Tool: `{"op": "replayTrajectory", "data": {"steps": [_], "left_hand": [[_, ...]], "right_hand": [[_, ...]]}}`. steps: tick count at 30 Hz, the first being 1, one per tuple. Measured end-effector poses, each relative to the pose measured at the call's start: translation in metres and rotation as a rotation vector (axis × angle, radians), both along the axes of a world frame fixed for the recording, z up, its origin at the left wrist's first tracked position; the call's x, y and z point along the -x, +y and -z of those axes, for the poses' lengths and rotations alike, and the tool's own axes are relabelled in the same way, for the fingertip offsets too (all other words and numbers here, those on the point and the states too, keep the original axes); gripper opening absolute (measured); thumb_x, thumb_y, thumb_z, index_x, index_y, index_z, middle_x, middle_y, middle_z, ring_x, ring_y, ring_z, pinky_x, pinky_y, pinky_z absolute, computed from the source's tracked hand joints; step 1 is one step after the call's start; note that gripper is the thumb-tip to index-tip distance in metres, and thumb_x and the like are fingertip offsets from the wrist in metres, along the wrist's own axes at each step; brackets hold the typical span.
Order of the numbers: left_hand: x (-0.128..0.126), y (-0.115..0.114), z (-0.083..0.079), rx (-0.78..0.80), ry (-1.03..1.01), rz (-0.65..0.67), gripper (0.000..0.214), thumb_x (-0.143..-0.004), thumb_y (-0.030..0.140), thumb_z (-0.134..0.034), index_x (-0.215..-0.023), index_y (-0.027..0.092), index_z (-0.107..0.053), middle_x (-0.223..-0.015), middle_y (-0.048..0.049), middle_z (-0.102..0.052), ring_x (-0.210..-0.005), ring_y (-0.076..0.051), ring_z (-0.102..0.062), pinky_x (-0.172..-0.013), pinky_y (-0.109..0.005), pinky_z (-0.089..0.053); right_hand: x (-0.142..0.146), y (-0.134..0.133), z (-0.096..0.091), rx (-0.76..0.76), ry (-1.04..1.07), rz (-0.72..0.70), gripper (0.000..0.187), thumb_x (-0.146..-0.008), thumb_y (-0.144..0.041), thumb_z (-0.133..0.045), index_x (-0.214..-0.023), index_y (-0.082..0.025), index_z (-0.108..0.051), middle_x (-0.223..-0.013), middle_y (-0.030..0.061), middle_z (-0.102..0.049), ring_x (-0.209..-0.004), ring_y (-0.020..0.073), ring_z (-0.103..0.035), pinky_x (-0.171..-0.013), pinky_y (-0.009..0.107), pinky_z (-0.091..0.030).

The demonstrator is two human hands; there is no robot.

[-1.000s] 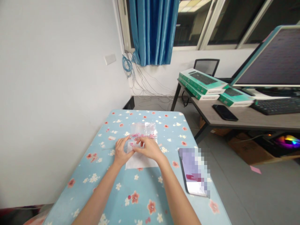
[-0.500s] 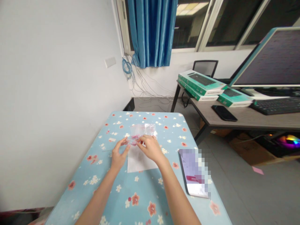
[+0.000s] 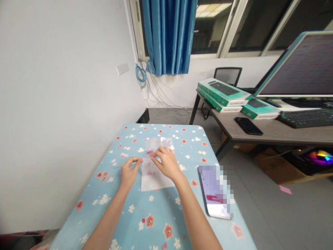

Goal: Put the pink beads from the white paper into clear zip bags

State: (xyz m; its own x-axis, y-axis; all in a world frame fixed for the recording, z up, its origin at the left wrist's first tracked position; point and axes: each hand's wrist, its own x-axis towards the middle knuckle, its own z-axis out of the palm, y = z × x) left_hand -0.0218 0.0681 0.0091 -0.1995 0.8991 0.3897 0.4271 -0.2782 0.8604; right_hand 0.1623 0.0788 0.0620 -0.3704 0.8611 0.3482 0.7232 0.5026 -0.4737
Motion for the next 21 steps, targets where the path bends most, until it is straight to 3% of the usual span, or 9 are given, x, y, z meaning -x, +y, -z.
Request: {"op": "replayTrajectory", "data": {"steps": [7, 11, 15, 21], "left_hand": [[-0.002, -0.001, 0.004, -0.014, 0.048, -0.004, 0.023, -0.083, 0.037, -0.055, -0.075, 0.018, -0.065, -0.072, -0.002, -0.067, -0.072, -0.016, -0.062, -0.072, -0.029, -0.048], [-0.005, 0.001, 0.0, -0.016, 0.032, 0.089, 0.021, -0.078, 0.037, -0.062, -0.084, 0.018, -0.068, -0.081, -0.0041, -0.07, -0.076, -0.017, -0.063, -0.074, -0.03, -0.05], [-0.005, 0.003, -0.006, -0.031, 0.064, 0.17, 0.02, -0.081, 0.037, -0.059, -0.08, 0.019, -0.069, -0.077, -0.0041, -0.07, -0.075, -0.018, -0.064, -0.074, -0.031, -0.05], [-0.002, 0.002, -0.01, -0.031, 0.139, 0.137, 0.018, -0.082, 0.033, -0.058, -0.076, 0.02, -0.069, -0.072, -0.0024, -0.069, -0.071, -0.017, -0.063, -0.069, -0.029, -0.048]], "right_hand": [[0.002, 0.001, 0.006, -0.071, -0.011, 0.024, 0.018, -0.091, -0.032, -0.049, -0.086, -0.021, -0.064, -0.1, 0.0072, -0.056, -0.091, 0.0217, -0.049, -0.079, 0.036, -0.037], [0.002, 0.001, 0.006, -0.044, -0.006, 0.007, 0.018, -0.09, -0.033, -0.051, -0.088, -0.023, -0.066, -0.104, 0.007, -0.057, -0.096, 0.0227, -0.049, -0.081, 0.038, -0.037], [0.001, 0.0, 0.005, -0.044, 0.001, -0.031, 0.019, -0.089, -0.035, -0.052, -0.095, -0.026, -0.067, -0.106, 0.0069, -0.056, -0.098, 0.0231, -0.048, -0.083, 0.039, -0.037], [0.002, -0.001, 0.003, -0.078, -0.011, -0.014, 0.019, -0.09, -0.035, -0.051, -0.089, -0.024, -0.067, -0.105, 0.0078, -0.057, -0.098, 0.0238, -0.047, -0.083, 0.039, -0.037]]}}
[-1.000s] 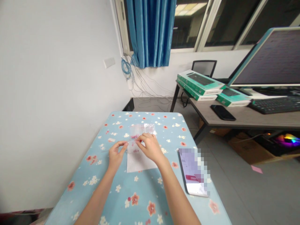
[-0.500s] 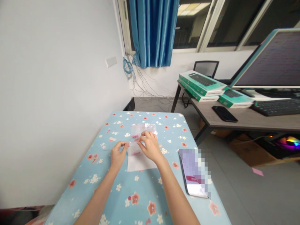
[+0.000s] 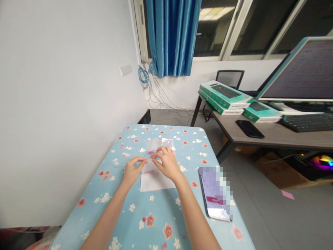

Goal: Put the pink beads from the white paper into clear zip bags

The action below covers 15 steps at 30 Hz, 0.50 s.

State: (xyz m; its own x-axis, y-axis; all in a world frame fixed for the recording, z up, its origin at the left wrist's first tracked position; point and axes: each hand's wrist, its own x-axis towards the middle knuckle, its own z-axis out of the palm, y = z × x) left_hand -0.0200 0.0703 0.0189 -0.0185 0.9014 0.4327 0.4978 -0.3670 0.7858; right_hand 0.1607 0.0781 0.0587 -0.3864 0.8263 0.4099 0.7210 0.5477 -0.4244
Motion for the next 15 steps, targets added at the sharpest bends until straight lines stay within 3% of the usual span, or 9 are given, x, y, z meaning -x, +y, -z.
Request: {"op": "replayTrajectory", "data": {"steps": [6, 15], "left_hand": [[0.001, -0.005, -0.013, -0.016, 0.134, -0.075, 0.018, -0.084, 0.03, -0.056, -0.073, 0.021, -0.067, -0.071, -0.0009, -0.068, -0.073, -0.017, -0.062, -0.071, -0.03, -0.046], [-0.003, -0.019, -0.048, -0.115, 0.288, 0.171, 0.011, -0.083, 0.027, -0.059, -0.082, 0.025, -0.07, -0.079, -0.0001, -0.071, -0.077, -0.018, -0.063, -0.074, -0.032, -0.048]], "right_hand": [[0.004, -0.006, -0.005, -0.113, -0.005, 0.012, 0.017, -0.09, -0.032, -0.051, -0.088, -0.024, -0.066, -0.107, 0.0067, -0.059, -0.104, 0.0244, -0.045, -0.093, 0.044, -0.03], [-0.006, -0.031, -0.023, -0.188, -0.041, 0.022, 0.019, -0.091, -0.033, -0.049, -0.094, -0.025, -0.066, -0.106, 0.0077, -0.058, -0.104, 0.0243, -0.045, -0.091, 0.042, -0.031]]}}
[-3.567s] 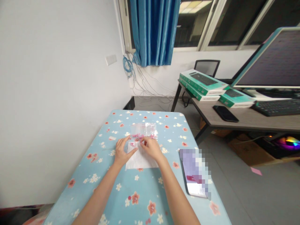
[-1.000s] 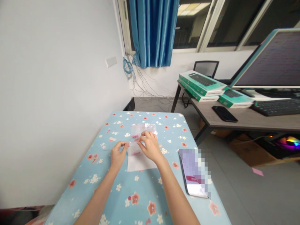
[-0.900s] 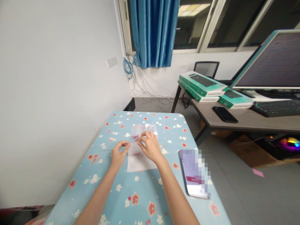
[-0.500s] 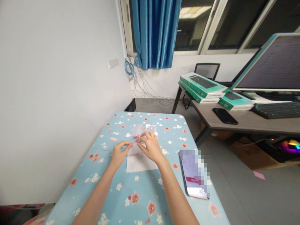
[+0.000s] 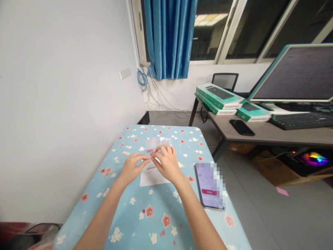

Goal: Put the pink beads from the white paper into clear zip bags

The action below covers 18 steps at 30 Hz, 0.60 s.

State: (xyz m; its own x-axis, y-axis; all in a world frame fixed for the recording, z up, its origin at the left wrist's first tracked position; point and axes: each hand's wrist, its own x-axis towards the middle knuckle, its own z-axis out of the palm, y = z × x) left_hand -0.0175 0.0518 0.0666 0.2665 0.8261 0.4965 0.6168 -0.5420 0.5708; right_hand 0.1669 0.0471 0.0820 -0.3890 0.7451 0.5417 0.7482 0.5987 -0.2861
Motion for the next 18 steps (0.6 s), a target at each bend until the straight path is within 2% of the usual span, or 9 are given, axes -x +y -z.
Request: {"op": "replayTrajectory", "data": {"steps": [5, 8, 13, 18], "left_hand": [[-0.005, -0.01, -0.007, -0.056, 0.1, -0.049, 0.013, -0.083, 0.026, -0.058, -0.076, 0.025, -0.069, -0.072, 0.0014, -0.07, -0.071, -0.017, -0.063, -0.072, -0.031, -0.046], [-0.003, -0.016, -0.011, -0.006, 0.148, -0.052, 0.013, -0.084, 0.027, -0.058, -0.076, 0.025, -0.068, -0.073, 0.0024, -0.071, -0.072, -0.016, -0.064, -0.075, -0.031, -0.044], [0.001, -0.024, -0.019, 0.082, 0.189, 0.034, 0.012, -0.084, 0.03, -0.058, -0.083, 0.024, -0.069, -0.086, 0.0015, -0.072, -0.084, -0.018, -0.063, -0.079, -0.032, -0.044], [0.01, -0.027, -0.018, 0.149, 0.188, 0.052, 0.018, -0.088, 0.03, -0.052, -0.087, 0.025, -0.069, -0.087, 0.0012, -0.072, -0.083, -0.017, -0.062, -0.077, -0.031, -0.044]], "right_hand": [[-0.006, -0.015, -0.008, -0.035, -0.063, -0.011, 0.016, -0.09, -0.028, -0.052, -0.091, -0.025, -0.067, -0.106, 0.007, -0.06, -0.107, 0.024, -0.045, -0.094, 0.042, -0.03], [-0.007, -0.021, -0.013, -0.065, -0.094, -0.019, 0.016, -0.089, -0.029, -0.054, -0.082, -0.024, -0.068, -0.106, 0.0061, -0.061, -0.11, 0.0243, -0.044, -0.098, 0.045, -0.027], [-0.008, -0.027, -0.015, -0.099, -0.143, -0.037, 0.016, -0.089, -0.024, -0.053, -0.079, -0.021, -0.065, -0.11, 0.0064, -0.06, -0.113, 0.0246, -0.044, -0.098, 0.043, -0.029], [-0.017, -0.03, -0.013, -0.087, -0.07, -0.032, 0.015, -0.086, -0.022, -0.055, -0.074, -0.022, -0.064, -0.109, 0.0049, -0.061, -0.114, 0.0256, -0.043, -0.096, 0.043, -0.029]]}}
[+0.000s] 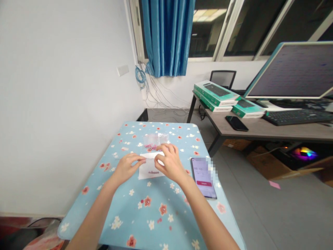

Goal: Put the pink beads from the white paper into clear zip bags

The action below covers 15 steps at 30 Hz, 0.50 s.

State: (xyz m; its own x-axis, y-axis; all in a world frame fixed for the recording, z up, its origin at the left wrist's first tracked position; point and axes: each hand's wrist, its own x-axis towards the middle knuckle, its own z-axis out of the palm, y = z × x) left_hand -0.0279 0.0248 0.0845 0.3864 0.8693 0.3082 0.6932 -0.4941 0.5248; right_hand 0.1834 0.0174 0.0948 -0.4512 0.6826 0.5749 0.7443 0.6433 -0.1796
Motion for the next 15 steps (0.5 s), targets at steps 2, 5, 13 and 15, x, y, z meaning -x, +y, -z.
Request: {"op": "replayTrajectory", "data": {"steps": [2, 5, 13, 15], "left_hand": [[0.0037, 0.0002, 0.0022, 0.025, -0.022, 0.008, 0.017, -0.087, 0.03, -0.054, -0.083, 0.024, -0.069, -0.085, 0.0015, -0.072, -0.081, -0.017, -0.062, -0.077, -0.029, -0.043], [0.0061, 0.0012, 0.0046, 0.063, -0.027, 0.021, 0.017, -0.086, 0.03, -0.055, -0.079, 0.024, -0.069, -0.083, 0.0028, -0.072, -0.079, -0.016, -0.062, -0.078, -0.028, -0.042], [0.0036, 0.0014, 0.0001, 0.051, 0.046, 0.036, 0.019, -0.086, 0.028, -0.053, -0.073, 0.023, -0.066, -0.072, 0.0029, -0.07, -0.073, -0.016, -0.06, -0.073, -0.028, -0.041], [0.0018, 0.0, -0.0009, 0.03, 0.012, 0.06, 0.017, -0.085, 0.028, -0.053, -0.076, 0.022, -0.066, -0.075, 0.0021, -0.07, -0.074, -0.015, -0.061, -0.075, -0.028, -0.042]], "right_hand": [[-0.0039, 0.0001, 0.0011, 0.039, 0.023, -0.009, 0.014, -0.085, -0.023, -0.056, -0.074, -0.023, -0.065, -0.11, 0.0048, -0.06, -0.113, 0.026, -0.043, -0.094, 0.043, -0.03], [-0.0072, 0.0005, 0.0021, 0.093, 0.047, -0.03, 0.01, -0.084, -0.024, -0.057, -0.079, -0.023, -0.065, -0.111, 0.0055, -0.059, -0.112, 0.0256, -0.043, -0.093, 0.042, -0.032], [-0.0061, -0.0005, 0.0028, 0.113, 0.1, -0.039, 0.011, -0.085, -0.024, -0.056, -0.079, -0.023, -0.064, -0.113, 0.0055, -0.058, -0.114, 0.0249, -0.043, -0.095, 0.042, -0.031], [-0.0049, -0.0008, 0.0027, 0.121, 0.119, -0.032, 0.01, -0.084, -0.022, -0.057, -0.077, -0.022, -0.064, -0.112, 0.0053, -0.058, -0.114, 0.025, -0.043, -0.095, 0.042, -0.031]]}}
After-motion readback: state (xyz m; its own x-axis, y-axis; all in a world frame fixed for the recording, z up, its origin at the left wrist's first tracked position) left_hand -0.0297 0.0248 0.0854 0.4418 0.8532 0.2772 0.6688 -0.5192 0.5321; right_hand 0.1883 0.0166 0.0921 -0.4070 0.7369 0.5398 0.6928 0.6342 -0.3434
